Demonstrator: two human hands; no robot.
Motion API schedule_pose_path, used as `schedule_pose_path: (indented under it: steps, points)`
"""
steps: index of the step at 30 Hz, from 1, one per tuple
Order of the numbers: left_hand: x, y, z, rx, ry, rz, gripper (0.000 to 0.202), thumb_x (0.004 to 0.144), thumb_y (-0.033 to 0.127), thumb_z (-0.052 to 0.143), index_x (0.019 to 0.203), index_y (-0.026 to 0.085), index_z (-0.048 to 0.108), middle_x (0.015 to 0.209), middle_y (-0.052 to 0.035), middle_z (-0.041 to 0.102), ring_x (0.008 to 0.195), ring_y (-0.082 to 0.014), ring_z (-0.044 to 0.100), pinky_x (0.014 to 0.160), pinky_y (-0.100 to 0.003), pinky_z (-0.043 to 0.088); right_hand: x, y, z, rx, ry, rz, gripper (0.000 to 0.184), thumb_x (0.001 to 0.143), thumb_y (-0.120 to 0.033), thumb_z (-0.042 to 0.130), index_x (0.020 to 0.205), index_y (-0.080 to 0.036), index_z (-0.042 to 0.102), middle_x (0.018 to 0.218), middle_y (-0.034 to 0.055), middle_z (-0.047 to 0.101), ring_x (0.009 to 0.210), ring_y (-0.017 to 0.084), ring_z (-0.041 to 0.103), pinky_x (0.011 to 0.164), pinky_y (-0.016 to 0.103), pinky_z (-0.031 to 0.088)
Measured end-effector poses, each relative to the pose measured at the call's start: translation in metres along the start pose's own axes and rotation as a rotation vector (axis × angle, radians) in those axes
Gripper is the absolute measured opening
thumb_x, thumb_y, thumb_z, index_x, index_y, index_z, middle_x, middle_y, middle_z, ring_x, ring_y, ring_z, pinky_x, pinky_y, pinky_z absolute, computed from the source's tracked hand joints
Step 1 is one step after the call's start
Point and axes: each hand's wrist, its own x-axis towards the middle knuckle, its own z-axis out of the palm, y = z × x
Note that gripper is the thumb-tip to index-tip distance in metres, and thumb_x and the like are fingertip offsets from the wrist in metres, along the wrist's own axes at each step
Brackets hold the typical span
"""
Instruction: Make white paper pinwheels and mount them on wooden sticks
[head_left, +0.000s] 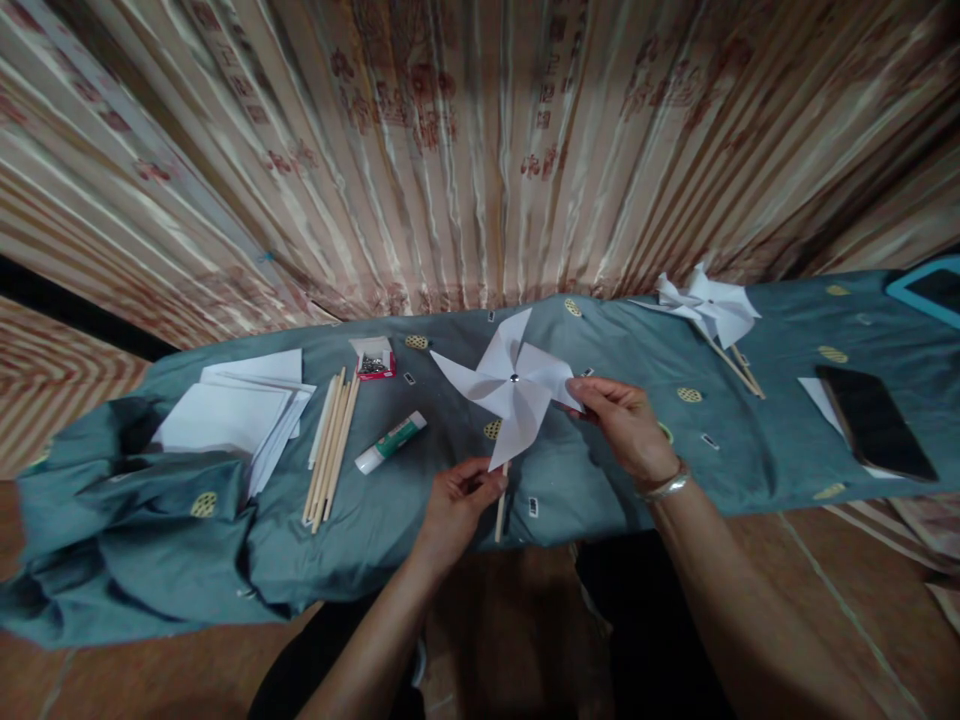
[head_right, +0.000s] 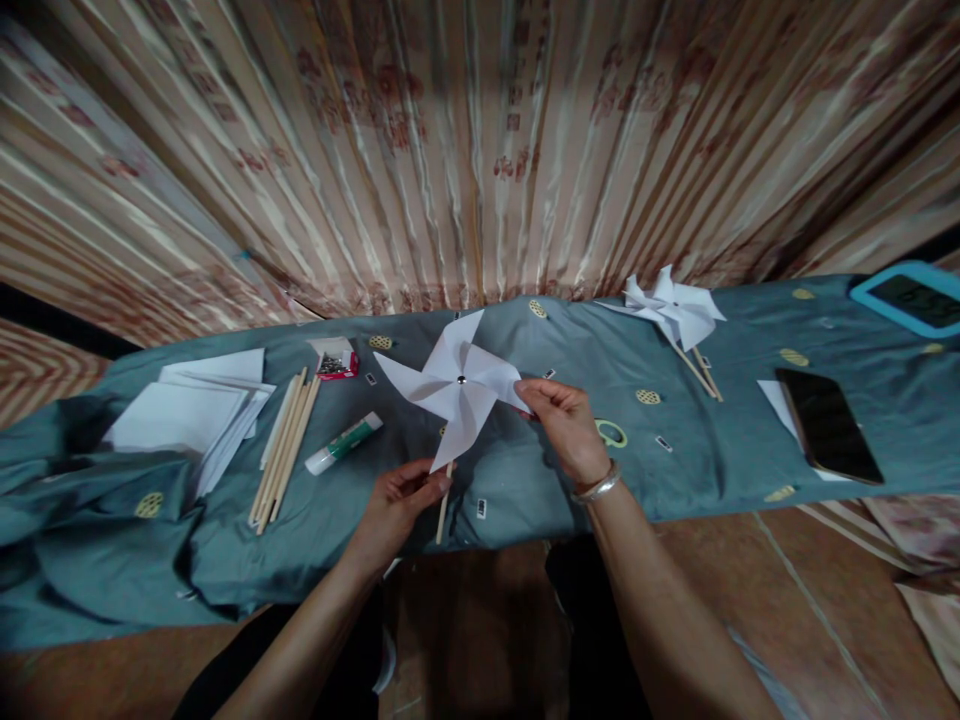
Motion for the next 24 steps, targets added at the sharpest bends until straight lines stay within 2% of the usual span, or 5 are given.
schedule_pose_path:
  steps: [7,11,16,20,24]
  points:
    - [0.003,-0.004,-0.001,-0.011,-0.001,0.004,0.032,0.053,0.036,0.085,0.077,0.016,0.078,0.065,-0.0008,0.066,0.065,-0.0130,0.054,0.068,-0.025,0.041,-0.003,0.000,0.001,0.026,-0.034,0.026,0.030,0.056,-0.048,0.086,0.066,-0.022,0.075,0.058,-0.0036,0.064,0.054,0.009,0.051,0.053,0.022,0.042]
    - [0.002,-0.002,0.000,0.009,-0.010,0.008,0.030,0.054,0.036,0.084,0.077,0.016,0.078,0.064,0.0000,0.065,0.063,-0.0116,0.052,0.065,-0.024,0.040,-0.004,-0.002,0.002,0.060,-0.047,0.072,0.032,0.056,-0.050,0.086,0.070,-0.022,0.076,0.067,-0.0009,0.071,0.059,0.011,0.057,0.058,0.024,0.047]
    - [-0.002,0.002,0.001,0.035,-0.052,0.013,0.031,0.056,0.038,0.084,0.075,0.015,0.077,0.065,0.0000,0.063,0.063,-0.0109,0.050,0.064,-0.023,0.039,-0.005,-0.010,0.002,0.123,-0.128,0.154,0.036,0.056,-0.047,0.087,0.082,-0.023,0.078,0.081,0.0021,0.076,0.069,0.014,0.064,0.066,0.026,0.051]
    - [-0.003,0.003,0.001,0.060,-0.098,0.001,0.032,0.056,0.041,0.084,0.072,0.015,0.076,0.061,0.0009,0.060,0.060,-0.0098,0.047,0.062,-0.022,0.038,-0.006,-0.016,-0.001,0.123,-0.151,0.174,0.035,0.053,-0.042,0.089,0.080,-0.022,0.079,0.086,0.0029,0.077,0.075,0.015,0.066,0.069,0.026,0.053]
    - [-0.003,0.003,0.002,0.054,-0.107,-0.001,0.034,0.054,0.043,0.085,0.072,0.015,0.076,0.059,0.0014,0.059,0.058,-0.0091,0.046,0.060,-0.022,0.037,-0.006,-0.018,-0.004,0.094,-0.148,0.175,0.033,0.051,-0.038,0.090,0.077,-0.022,0.079,0.084,0.0016,0.077,0.072,0.013,0.065,0.068,0.025,0.052]
